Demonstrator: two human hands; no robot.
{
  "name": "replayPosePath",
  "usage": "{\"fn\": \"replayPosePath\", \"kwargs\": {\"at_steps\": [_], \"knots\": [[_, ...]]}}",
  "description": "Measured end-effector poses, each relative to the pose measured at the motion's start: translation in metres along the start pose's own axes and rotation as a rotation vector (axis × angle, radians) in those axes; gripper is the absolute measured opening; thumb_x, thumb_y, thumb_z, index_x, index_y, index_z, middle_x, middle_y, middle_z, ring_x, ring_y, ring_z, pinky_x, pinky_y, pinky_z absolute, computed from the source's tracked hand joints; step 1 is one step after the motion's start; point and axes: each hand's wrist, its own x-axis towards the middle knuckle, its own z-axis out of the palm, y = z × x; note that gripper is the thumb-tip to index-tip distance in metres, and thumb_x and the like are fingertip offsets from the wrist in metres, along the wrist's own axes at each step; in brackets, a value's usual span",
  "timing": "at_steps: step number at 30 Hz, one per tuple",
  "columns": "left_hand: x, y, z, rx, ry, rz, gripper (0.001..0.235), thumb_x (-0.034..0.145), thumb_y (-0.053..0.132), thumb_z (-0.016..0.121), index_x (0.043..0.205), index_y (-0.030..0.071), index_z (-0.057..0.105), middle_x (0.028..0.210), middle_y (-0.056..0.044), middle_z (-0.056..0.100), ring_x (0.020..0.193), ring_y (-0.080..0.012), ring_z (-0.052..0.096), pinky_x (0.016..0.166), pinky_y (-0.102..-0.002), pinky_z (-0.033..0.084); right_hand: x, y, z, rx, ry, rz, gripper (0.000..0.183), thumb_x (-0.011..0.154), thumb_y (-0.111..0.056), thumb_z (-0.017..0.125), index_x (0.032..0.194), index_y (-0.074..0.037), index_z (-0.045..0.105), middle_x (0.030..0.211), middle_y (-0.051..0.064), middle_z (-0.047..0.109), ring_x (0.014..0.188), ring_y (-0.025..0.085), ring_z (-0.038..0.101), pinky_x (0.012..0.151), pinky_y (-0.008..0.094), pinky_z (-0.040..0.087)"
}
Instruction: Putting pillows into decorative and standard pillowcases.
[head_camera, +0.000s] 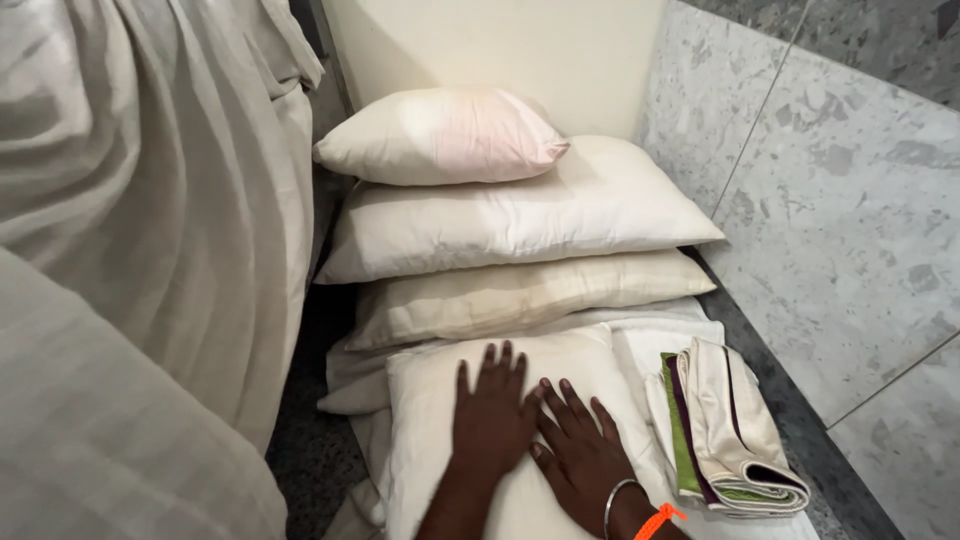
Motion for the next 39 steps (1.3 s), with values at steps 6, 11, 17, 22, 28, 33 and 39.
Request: {"fn": "replayPosePath", "kwargs": {"at_steps": [6, 11, 17, 22, 28, 33, 39], "knots": [[-0.003, -0.051, -0.021, 0.07, -0.222, -0.42, 0.076, 0.099, 0.065, 0.029, 0.162, 0.023, 0.021, 0.17, -0.001, 0.011, 0.157, -0.0201, 0.007, 0.123, -0.062, 0.002, 0.0, -0.005, -0.004, 0.06, 0.083, -0.041, 0.06, 0.103, -0.038, 0.04, 0.158, -0.014, 0.033, 0.168, 0.012, 0.021, 0.154, 0.031, 0.012, 0.118, 0.052, 0.006], [-0.018, -0.092, -0.006, -0.174, -0.172, -0.652, 0.086, 0.095, 0.073, 0.032, 0.162, 0.021, 0.024, 0.172, -0.001, 0.014, 0.159, -0.0233, 0.011, 0.123, -0.056, 0.018, 0.001, -0.009, -0.012, 0.065, 0.04, -0.012, 0.059, 0.104, -0.038, 0.039, 0.158, -0.016, 0.032, 0.17, 0.01, 0.018, 0.156, 0.03, 0.01, 0.118, 0.056, 0.003], [-0.026, -0.115, 0.014, -0.429, -0.044, -0.73, 0.085, 0.096, 0.071, 0.034, 0.161, 0.017, 0.027, 0.171, -0.006, 0.019, 0.157, -0.0267, 0.02, 0.124, -0.045, 0.025, 0.002, -0.009, -0.018, 0.068, -0.016, 0.126, 0.066, 0.101, -0.046, 0.042, 0.162, -0.023, 0.029, 0.175, 0.004, 0.013, 0.16, 0.029, 0.004, 0.115, 0.063, 0.001], [-0.02, -0.105, 0.003, -0.384, 0.075, -0.717, 0.073, 0.101, 0.06, 0.037, 0.158, 0.014, 0.036, 0.167, -0.011, 0.03, 0.152, -0.031, 0.033, 0.121, -0.043, 0.03, 0.004, 0.008, -0.011, 0.153, -0.05, 0.325, 0.074, 0.097, -0.053, 0.045, 0.164, -0.026, 0.026, 0.175, 0.0, 0.009, 0.158, 0.026, 0.003, 0.117, 0.061, 0.003], [-0.024, -0.027, -0.002, 0.025, 0.256, -0.235, 0.063, 0.101, 0.043, 0.05, 0.151, 0.006, 0.042, 0.16, -0.015, 0.035, 0.15, -0.0333, 0.032, 0.119, -0.052, 0.024, 0.005, 0.014, -0.011, 0.107, 0.267, 0.169, 0.073, 0.098, -0.051, 0.048, 0.156, -0.009, 0.031, 0.166, 0.012, 0.023, 0.154, 0.031, 0.016, 0.119, 0.057, 0.011], [-0.046, 0.019, -0.004, -0.01, 0.096, -0.063, 0.058, 0.104, 0.036, 0.042, 0.153, 0.006, 0.042, 0.165, -0.016, 0.03, 0.154, -0.0325, 0.02, 0.12, -0.057, 0.01, -0.002, -0.003, -0.007, 0.037, 0.142, -0.018, 0.07, 0.095, -0.039, 0.049, 0.159, -0.016, 0.033, 0.169, 0.01, 0.022, 0.157, 0.033, 0.014, 0.118, 0.057, 0.011], [-0.054, 0.008, -0.017, 0.111, 0.032, -0.294, 0.071, 0.101, 0.053, 0.036, 0.158, 0.013, 0.027, 0.172, -0.011, 0.016, 0.156, -0.0297, 0.011, 0.116, -0.066, 0.002, -0.001, 0.002, -0.021, 0.031, -0.073, 0.222, 0.072, 0.099, -0.049, 0.045, 0.164, -0.025, 0.025, 0.175, 0.003, 0.01, 0.156, 0.027, 0.005, 0.12, 0.058, 0.006]]}}
